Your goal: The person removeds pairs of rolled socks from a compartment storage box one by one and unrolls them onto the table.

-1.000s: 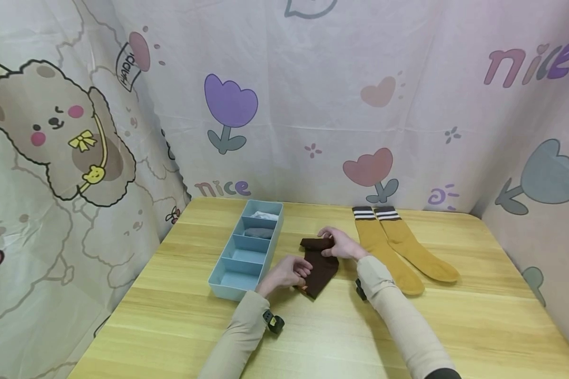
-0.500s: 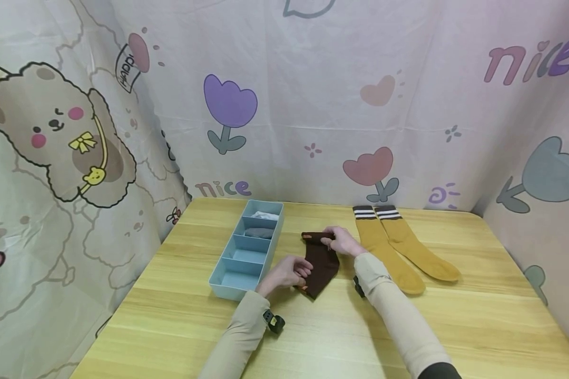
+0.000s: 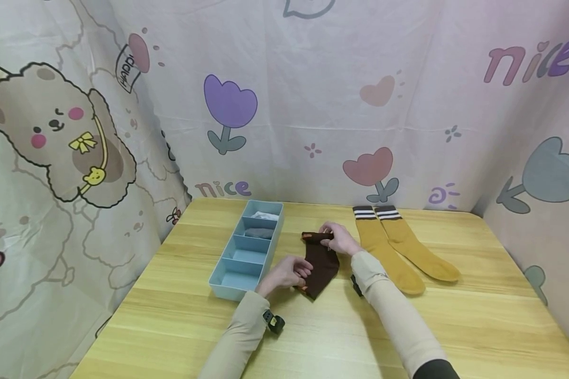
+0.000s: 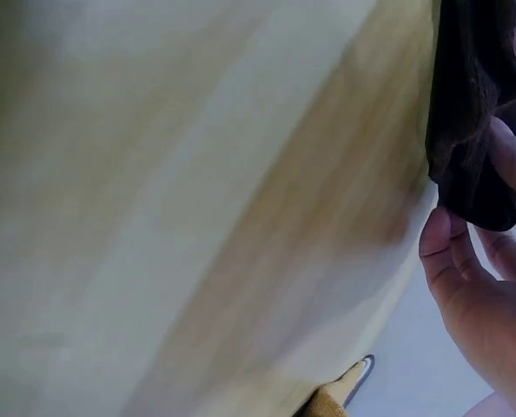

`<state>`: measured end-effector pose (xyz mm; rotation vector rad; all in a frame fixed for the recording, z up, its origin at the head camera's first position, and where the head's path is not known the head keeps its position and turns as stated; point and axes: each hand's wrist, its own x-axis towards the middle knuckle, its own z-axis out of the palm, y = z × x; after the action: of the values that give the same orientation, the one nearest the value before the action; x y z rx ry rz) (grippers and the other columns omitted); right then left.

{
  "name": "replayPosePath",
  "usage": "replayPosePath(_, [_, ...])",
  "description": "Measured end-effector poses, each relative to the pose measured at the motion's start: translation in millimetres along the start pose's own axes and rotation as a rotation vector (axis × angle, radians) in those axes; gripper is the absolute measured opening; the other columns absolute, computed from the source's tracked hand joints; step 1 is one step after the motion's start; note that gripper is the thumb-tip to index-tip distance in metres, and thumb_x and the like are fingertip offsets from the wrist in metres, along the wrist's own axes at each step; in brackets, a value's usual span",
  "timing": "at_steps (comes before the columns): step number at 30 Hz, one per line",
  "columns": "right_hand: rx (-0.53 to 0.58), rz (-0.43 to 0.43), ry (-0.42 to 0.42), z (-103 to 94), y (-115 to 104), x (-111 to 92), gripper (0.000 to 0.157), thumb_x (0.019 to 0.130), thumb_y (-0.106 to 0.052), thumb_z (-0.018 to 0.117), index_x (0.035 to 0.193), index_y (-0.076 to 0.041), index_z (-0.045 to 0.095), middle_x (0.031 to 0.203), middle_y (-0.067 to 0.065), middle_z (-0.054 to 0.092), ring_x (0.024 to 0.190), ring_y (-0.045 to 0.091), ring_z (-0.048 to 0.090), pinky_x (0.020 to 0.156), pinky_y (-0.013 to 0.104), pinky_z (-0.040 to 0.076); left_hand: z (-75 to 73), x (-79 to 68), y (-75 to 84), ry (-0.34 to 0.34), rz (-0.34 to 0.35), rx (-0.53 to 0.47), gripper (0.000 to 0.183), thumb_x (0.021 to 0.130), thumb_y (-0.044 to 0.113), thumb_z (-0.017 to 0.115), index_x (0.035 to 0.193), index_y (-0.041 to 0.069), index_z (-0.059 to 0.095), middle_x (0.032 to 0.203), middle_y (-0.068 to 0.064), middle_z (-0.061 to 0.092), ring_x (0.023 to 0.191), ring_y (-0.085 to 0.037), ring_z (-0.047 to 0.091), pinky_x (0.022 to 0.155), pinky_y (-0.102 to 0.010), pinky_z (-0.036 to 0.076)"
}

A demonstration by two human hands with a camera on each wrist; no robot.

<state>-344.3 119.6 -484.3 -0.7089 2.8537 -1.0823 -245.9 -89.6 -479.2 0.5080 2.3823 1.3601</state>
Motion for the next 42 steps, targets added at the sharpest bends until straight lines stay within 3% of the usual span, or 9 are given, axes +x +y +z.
replayPosePath(7, [-0.031, 0.06, -0.013, 0.4, 2.1, 0.7, 0.022, 0.097, -0.009, 0.063, 0.114, 0.003, 0.064, 0.114, 0.025, 0.069, 0.109, 0.039, 0.064, 0.098, 0.052, 0.05, 0.6, 1.5, -0.8, -0.001, 0.005, -0.005, 0.042, 0.07, -0.019, 0.063, 0.112, -0.013, 0.067, 0.101, -0.024, 0.072, 0.088, -0.019, 0.067, 0.074, -0.015, 0.052])
replayPosePath(15, [-0.052, -0.004, -0.054, 1.9, -1.4, 1.9, 0.038, 0.086, -0.005, 0.076, 0.12, -0.002, 0.059, 0.108, 0.02, 0.064, 0.102, 0.034, 0.059, 0.095, 0.052, 0.049, 0.8, 1.8, -1.2, -0.004, -0.021, 0.01, 0.042, 0.07, -0.019, 0.064, 0.111, -0.011, 0.067, 0.1, -0.02, 0.072, 0.086, -0.016, 0.066, 0.074, -0.017, 0.053])
replayPosePath(20, [-0.066, 0.027, 0.005, 1.9, -3.3, 3.9, 0.027, 0.086, -0.002, 0.075, 0.11, -0.003, 0.064, 0.101, 0.018, 0.065, 0.094, 0.032, 0.061, 0.088, 0.048, 0.051, 0.3, 2.3, -1.0, 0.001, -0.01, 0.012, 0.042, 0.07, -0.019, 0.063, 0.111, -0.011, 0.067, 0.1, -0.021, 0.072, 0.085, -0.015, 0.066, 0.074, -0.016, 0.053])
replayPosePath(25, [-0.1, 0.07, 0.021, 2.7, -1.2, 5.3, 0.021, 0.092, -0.007, 0.07, 0.112, -0.001, 0.067, 0.11, 0.02, 0.069, 0.104, 0.035, 0.064, 0.094, 0.05, 0.052, 0.4, 1.5, 0.8, 0.004, -0.016, 0.024, 0.043, 0.069, -0.019, 0.063, 0.111, -0.01, 0.067, 0.099, -0.02, 0.072, 0.085, -0.014, 0.066, 0.072, -0.016, 0.052])
replayPosePath(29, [-0.089, 0.062, -0.005, 2.4, -1.8, 4.6, 0.028, 0.094, -0.008, 0.066, 0.121, 0.001, 0.065, 0.118, 0.024, 0.067, 0.111, 0.039, 0.063, 0.099, 0.051, 0.051, 0.6, 1.0, 1.5, 0.005, -0.011, 0.028, 0.043, 0.069, -0.019, 0.063, 0.111, -0.01, 0.067, 0.1, -0.02, 0.072, 0.085, -0.014, 0.066, 0.072, -0.015, 0.052])
replayPosePath(34, [-0.075, -0.01, -0.047, 0.9, -6.2, 2.3, 0.041, 0.087, -0.004, 0.073, 0.126, 0.0, 0.06, 0.112, 0.023, 0.062, 0.103, 0.036, 0.06, 0.096, 0.051, 0.05, 0.9, 1.1, 0.0, 0.001, 0.0, 0.031, 0.042, 0.069, -0.018, 0.063, 0.111, -0.01, 0.067, 0.1, -0.021, 0.073, 0.086, -0.016, 0.067, 0.073, -0.015, 0.053])
replayPosePath(37, [-0.096, -0.026, -0.026, 1.5, -7.5, 2.2, 0.034, 0.087, -0.002, 0.074, 0.119, -0.001, 0.061, 0.105, 0.019, 0.062, 0.097, 0.033, 0.06, 0.091, 0.049, 0.05, 0.7, 0.8, -1.0, 0.002, -0.003, 0.031, 0.042, 0.069, -0.018, 0.064, 0.111, -0.01, 0.067, 0.1, -0.021, 0.073, 0.086, -0.016, 0.067, 0.074, -0.017, 0.053])
replayPosePath(42, [-0.129, 0.033, 0.021, 4.4, -4.9, 4.0, 0.021, 0.091, -0.003, 0.069, 0.112, -0.001, 0.064, 0.103, 0.019, 0.066, 0.096, 0.033, 0.064, 0.09, 0.048, 0.052, 0.6, 0.4, -1.4, -0.009, 0.0, 0.018, 0.043, 0.069, -0.02, 0.063, 0.111, -0.011, 0.067, 0.1, -0.021, 0.073, 0.085, -0.016, 0.066, 0.074, -0.017, 0.054])
